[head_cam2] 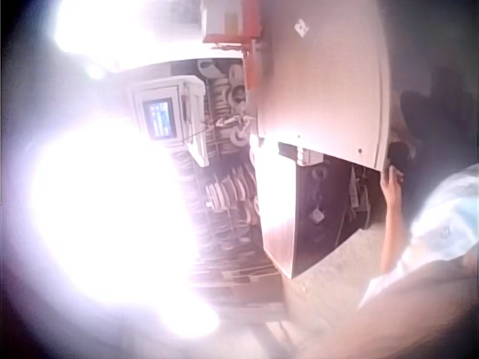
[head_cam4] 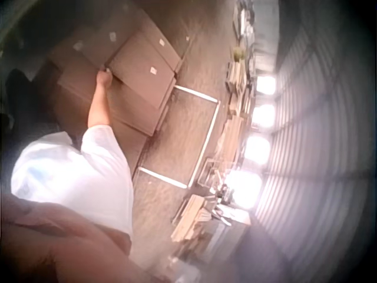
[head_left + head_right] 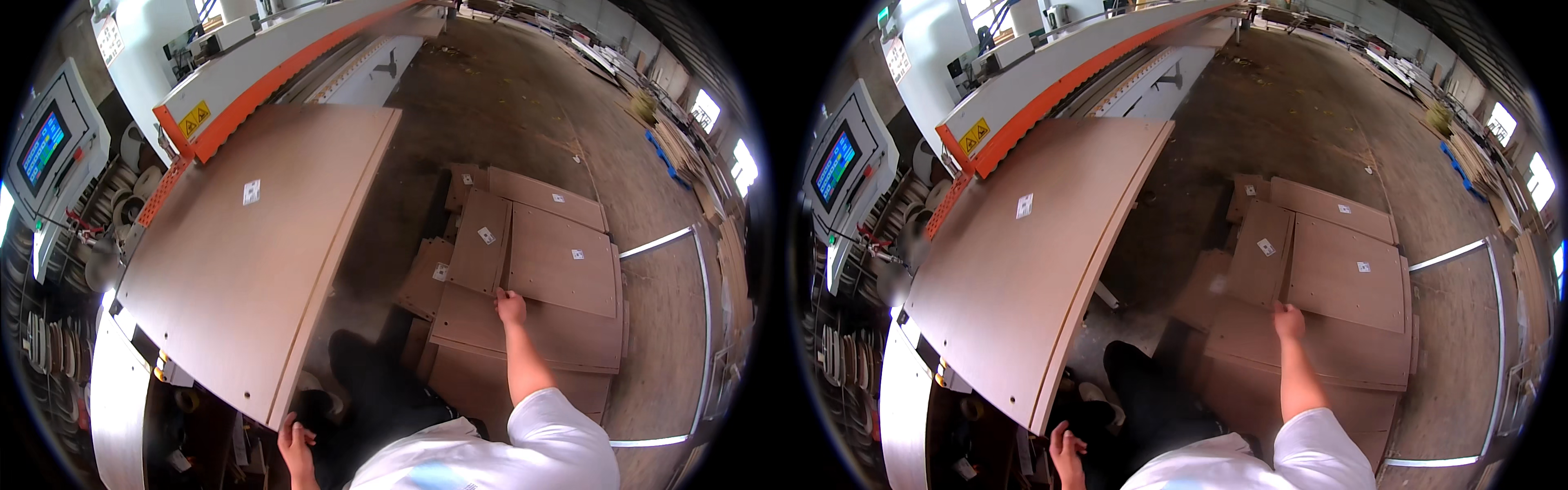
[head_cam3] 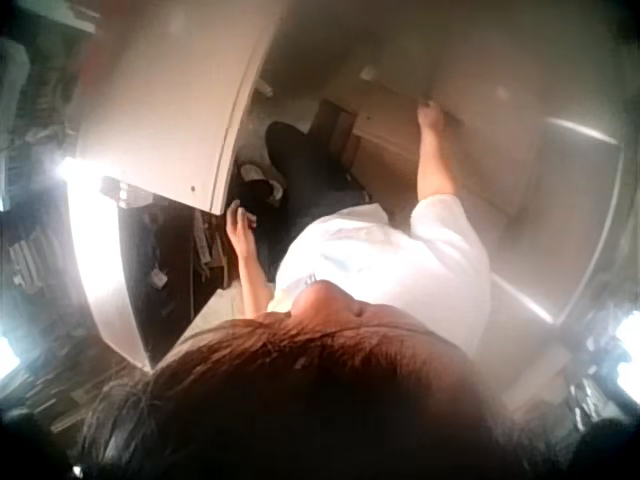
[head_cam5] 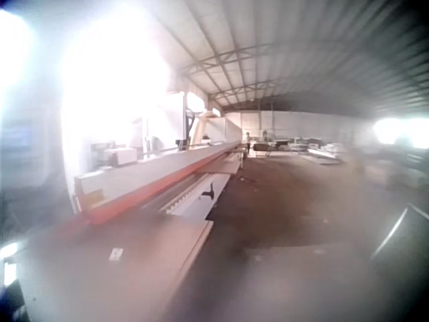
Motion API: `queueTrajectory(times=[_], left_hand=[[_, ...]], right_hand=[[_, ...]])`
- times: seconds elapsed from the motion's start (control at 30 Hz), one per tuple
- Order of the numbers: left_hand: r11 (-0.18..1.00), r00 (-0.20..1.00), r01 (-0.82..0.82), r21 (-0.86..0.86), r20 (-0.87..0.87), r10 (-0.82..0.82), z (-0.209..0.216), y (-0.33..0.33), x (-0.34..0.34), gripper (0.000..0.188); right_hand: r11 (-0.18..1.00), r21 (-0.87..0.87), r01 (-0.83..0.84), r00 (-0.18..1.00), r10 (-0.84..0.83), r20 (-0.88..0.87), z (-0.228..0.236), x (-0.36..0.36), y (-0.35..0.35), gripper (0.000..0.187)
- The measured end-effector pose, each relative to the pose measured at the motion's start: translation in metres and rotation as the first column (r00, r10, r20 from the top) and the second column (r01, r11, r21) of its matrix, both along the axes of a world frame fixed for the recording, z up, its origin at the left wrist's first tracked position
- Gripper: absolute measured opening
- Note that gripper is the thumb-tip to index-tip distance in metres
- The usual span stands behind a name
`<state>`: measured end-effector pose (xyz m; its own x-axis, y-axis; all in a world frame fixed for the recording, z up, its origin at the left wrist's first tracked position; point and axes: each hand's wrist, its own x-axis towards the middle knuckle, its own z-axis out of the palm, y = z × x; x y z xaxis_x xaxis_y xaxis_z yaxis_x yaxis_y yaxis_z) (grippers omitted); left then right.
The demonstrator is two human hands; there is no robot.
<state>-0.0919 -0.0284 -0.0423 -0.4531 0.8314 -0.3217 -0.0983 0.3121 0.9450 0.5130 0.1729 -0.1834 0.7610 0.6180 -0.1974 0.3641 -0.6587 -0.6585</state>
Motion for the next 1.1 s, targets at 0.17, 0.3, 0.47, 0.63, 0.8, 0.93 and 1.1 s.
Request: queueTrajectory(times=[0.17,0.3,0.47,0.63,0.8,0.93,1.1], left_hand=[[0.933,0.813,0.327,-0.152,-0.458,-0.359,-0.053,-0.011,0.017,0.028],[0.847,0.529,0.407,-0.342,-0.667,-0.524,-0.046,-0.007,0.038,0.032],[0.755,0.312,0.509,-0.412,-0.729,-0.609,-0.053,-0.007,0.04,0.033],[0.758,0.33,0.519,-0.395,-0.726,-0.604,-0.058,-0.009,0.036,0.031],[0.74,0.276,0.577,-0.347,-0.77,-0.576,-0.056,-0.012,0.036,0.03],[0.734,0.286,0.567,-0.374,-0.746,-0.601,-0.06,-0.009,0.033,0.029],[0.713,0.165,0.587,-0.383,-0.806,-0.568,-0.088,-0.018,0.026,0.03]], right_hand=[[0.999,-0.044,0.011,0.99,-0.018,-0.143,-0.004,0.015,0.009,0.046],[0.986,0.066,0.153,0.952,-0.129,-0.278,-0.022,-0.002,0.007,0.045],[1.0,0.008,0.016,0.987,-0.014,-0.159,-0.025,-0.034,-0.033,0.042],[0.997,0.081,0.015,0.966,0.006,-0.257,0.012,-0.063,-0.137,0.037],[0.931,0.008,0.365,0.892,-0.348,-0.289,0.002,-0.036,-0.239,0.041],[0.84,-0.085,0.537,0.588,-0.444,-0.676,0.011,-0.05,-0.272,0.049],[0.848,-0.022,0.529,0.331,-0.23,-0.915,-0.021,-0.056,-0.285,0.05]])
